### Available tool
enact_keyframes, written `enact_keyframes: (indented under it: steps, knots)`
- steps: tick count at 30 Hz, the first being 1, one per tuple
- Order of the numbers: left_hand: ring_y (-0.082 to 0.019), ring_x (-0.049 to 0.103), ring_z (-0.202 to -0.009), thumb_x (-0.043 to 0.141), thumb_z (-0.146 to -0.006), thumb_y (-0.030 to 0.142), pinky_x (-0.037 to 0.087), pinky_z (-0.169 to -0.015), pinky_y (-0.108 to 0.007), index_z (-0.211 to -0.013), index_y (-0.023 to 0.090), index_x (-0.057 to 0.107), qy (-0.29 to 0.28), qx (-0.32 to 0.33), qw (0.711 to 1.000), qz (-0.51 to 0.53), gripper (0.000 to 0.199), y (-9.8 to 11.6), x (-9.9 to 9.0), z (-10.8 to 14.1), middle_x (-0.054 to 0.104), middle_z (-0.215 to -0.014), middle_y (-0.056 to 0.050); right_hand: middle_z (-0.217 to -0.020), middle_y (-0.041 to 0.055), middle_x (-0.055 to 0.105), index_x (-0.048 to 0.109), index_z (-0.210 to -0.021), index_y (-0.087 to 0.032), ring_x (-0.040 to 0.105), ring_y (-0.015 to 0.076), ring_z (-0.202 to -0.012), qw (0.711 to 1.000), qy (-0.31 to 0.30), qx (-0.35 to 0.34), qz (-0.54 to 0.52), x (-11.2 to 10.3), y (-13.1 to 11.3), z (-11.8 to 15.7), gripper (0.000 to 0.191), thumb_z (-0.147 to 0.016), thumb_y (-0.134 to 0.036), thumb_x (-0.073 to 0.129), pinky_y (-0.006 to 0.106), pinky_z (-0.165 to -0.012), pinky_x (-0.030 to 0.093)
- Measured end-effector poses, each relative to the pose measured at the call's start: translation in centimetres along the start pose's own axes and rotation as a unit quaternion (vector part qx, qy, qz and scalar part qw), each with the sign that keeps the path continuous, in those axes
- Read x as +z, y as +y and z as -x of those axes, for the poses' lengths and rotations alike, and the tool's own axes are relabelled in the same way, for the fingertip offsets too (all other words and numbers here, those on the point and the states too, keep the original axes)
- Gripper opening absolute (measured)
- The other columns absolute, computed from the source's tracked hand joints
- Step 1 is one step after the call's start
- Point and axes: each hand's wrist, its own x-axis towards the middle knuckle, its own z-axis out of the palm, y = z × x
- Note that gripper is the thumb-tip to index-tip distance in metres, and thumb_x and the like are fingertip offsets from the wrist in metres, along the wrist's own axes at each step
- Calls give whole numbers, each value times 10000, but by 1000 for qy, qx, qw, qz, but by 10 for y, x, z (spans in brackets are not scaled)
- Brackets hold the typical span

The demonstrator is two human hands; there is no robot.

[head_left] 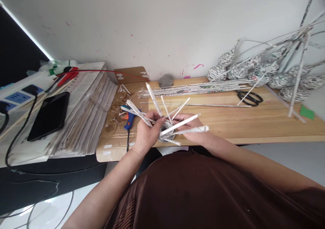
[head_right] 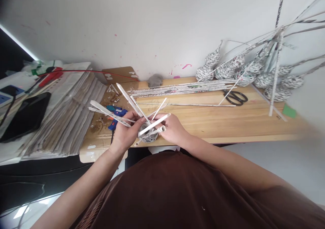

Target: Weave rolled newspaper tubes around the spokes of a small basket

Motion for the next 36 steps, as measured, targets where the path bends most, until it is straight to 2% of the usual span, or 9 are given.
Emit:
enact_keyframes:
  steps: [7, 18, 21, 23, 25, 27, 29, 33, 36]
  knots:
    - [-163, 634, -717, 680, -865, 323, 478, -682, -265, -881, 195, 650, 36, 22, 998, -37, 132, -7, 1, 1, 684, -769, -4, -976, 63, 787, 798, -945, -211, 728, 214, -895, 992, 70, -83, 69, 2, 3, 1, 189, -836, -214, 643, 318, -824, 564]
    - [-153, 625, -669, 710, -841, 333, 495, -635, -259, -827, 175, 645, 25, 18, 999, -21, 171, 4, -5, 2, 675, -728, -6, -795, 52, 783, 813, -911, -160, 677, 165, -636, 995, 97, 6, -28, 12, 6, -8, 249, -797, -373, 753, 246, -542, 482]
    - [-181, 681, -772, 741, -825, 326, 541, -724, -283, -903, 166, 683, -38, 28, 999, -20, 187, 10, -20, -1, 726, -837, -40, -771, 43, 784, 823, -880, -173, 686, 166, -646, 993, 119, -2, -18, 13, 10, -13, 188, -794, -323, 750, 239, -543, 473]
    - [-219, 721, -884, 785, -792, 309, 572, -785, -310, -1084, 173, 677, -139, 4, 990, 26, 340, 16, -36, -3, 760, -992, -79, -781, 40, 789, 823, -852, -180, 706, 174, -685, 992, 124, -14, -21, 12, 12, -16, 156, -794, -303, 747, 241, -577, 494]
    - [-258, 725, -1025, 823, -751, 254, 587, -882, -363, -1318, 222, 593, -237, -32, 969, 69, 612, 21, -53, -3, 721, -1229, -114, -811, 40, 797, 821, -845, -185, 722, 183, -723, 992, 117, -19, -31, 11, 12, -18, 147, -800, -301, 742, 251, -621, 519]
    - [-290, 687, -1160, 822, -755, 240, 551, -1004, -413, -1351, 248, 603, -294, -65, 950, 89, 635, 22, -66, -4, 682, -1331, -129, -836, 41, 803, 820, -853, -187, 729, 190, -739, 993, 106, -20, -36, 11, 12, -20, 153, -808, -303, 732, 263, -650, 534]
    - [-299, 677, -1183, 810, -779, 293, 535, -1029, -418, -1282, 232, 675, -281, -92, 950, 102, 525, 19, -71, -7, 702, -1307, -132, -843, 41, 804, 819, -857, -185, 731, 193, -748, 995, 98, -21, -27, 10, 12, -22, 162, -817, -308, 721, 266, -657, 532]
    - [-231, 742, -924, 850, -726, 348, 590, -821, -327, -1056, 186, 774, -179, -156, 963, 124, 376, 10, -64, -15, 789, -1051, -90, -832, 39, 801, 820, -853, -182, 725, 194, -752, 996, 83, -22, 3, 9, 11, -27, 165, -812, -305, 717, 261, -649, 520]
    - [-154, 705, -695, 882, -676, 352, 554, -643, -241, -863, 162, 791, -158, -185, 966, 85, 282, 13, -55, -22, 783, -823, -49, -804, 37, 791, 818, -841, -180, 710, 188, -726, 997, 66, -28, 14, 8, 8, -29, 179, -818, -319, 709, 262, -639, 512]
